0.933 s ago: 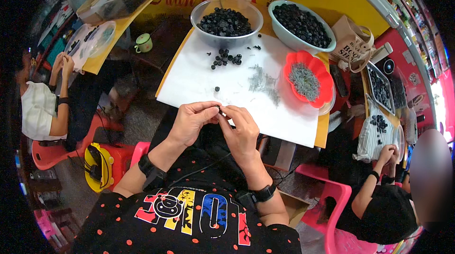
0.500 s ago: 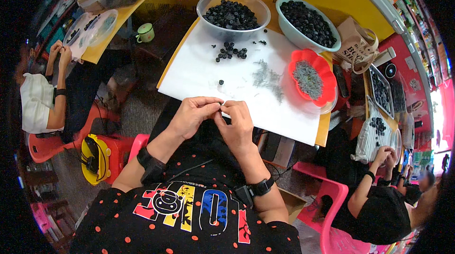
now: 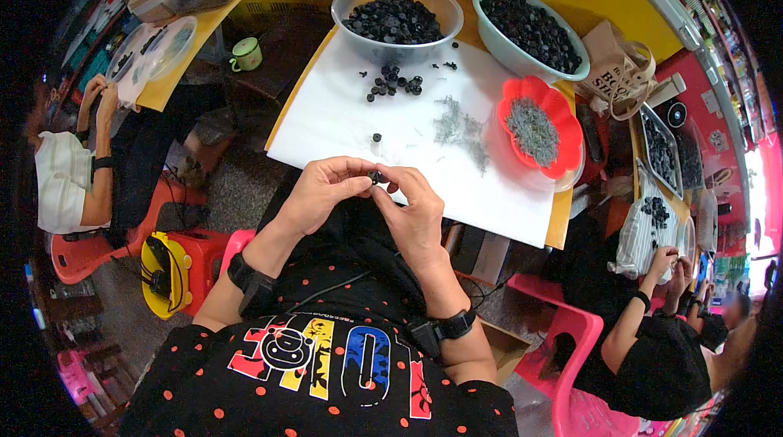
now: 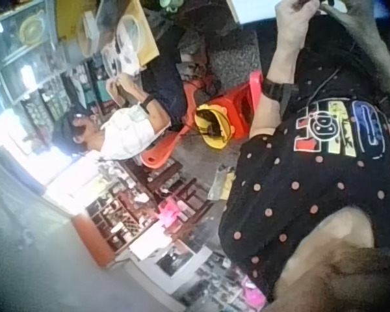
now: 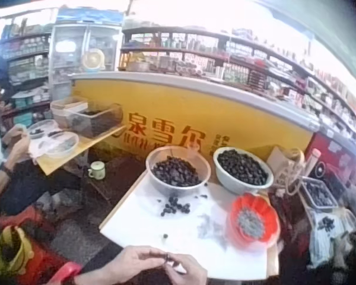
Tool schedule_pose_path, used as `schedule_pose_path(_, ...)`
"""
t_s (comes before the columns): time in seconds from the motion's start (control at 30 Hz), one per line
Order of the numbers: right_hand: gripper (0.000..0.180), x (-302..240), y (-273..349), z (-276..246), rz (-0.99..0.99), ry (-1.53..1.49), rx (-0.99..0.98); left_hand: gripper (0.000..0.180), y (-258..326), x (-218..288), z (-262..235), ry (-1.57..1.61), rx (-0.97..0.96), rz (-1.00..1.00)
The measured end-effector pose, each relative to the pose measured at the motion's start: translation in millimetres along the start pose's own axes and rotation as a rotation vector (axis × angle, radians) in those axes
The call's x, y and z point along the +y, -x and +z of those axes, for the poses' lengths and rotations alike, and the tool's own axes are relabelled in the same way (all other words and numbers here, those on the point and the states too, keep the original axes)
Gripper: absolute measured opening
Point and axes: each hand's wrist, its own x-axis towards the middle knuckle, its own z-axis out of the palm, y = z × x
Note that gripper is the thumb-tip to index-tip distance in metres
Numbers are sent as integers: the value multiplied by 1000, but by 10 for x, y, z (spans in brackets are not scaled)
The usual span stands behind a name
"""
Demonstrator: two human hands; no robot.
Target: Manual assembly of small black plastic housings by inserting white internal components into them.
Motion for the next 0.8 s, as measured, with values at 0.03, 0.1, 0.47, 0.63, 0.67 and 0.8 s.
schedule_pose_path(0.03,28,8,3,-11,-21,19,12,28,4,12,19,-1,-1,-5)
schedule_pose_path(0.1,30,42,12,-18,-38,38,25,30,16,53,63,-39,-24,-16)
schedule_pose_path(0.47,30,68,22,-25,-246,330,42,28,-8,-8,44,-15,13,-64)
schedule_pose_path(0.63,26,50,3,-58,-111,154,-13,26,4,-9,39,31,20,-117)
schedule_pose_path(0.67,24,41,-5,-76,-60,86,-38,26,1,-21,25,43,8,-114)
schedule_pose_path(0.8,20,102,-57,-135,-23,23,-88,26,0,-58,9,133,-9,-152)
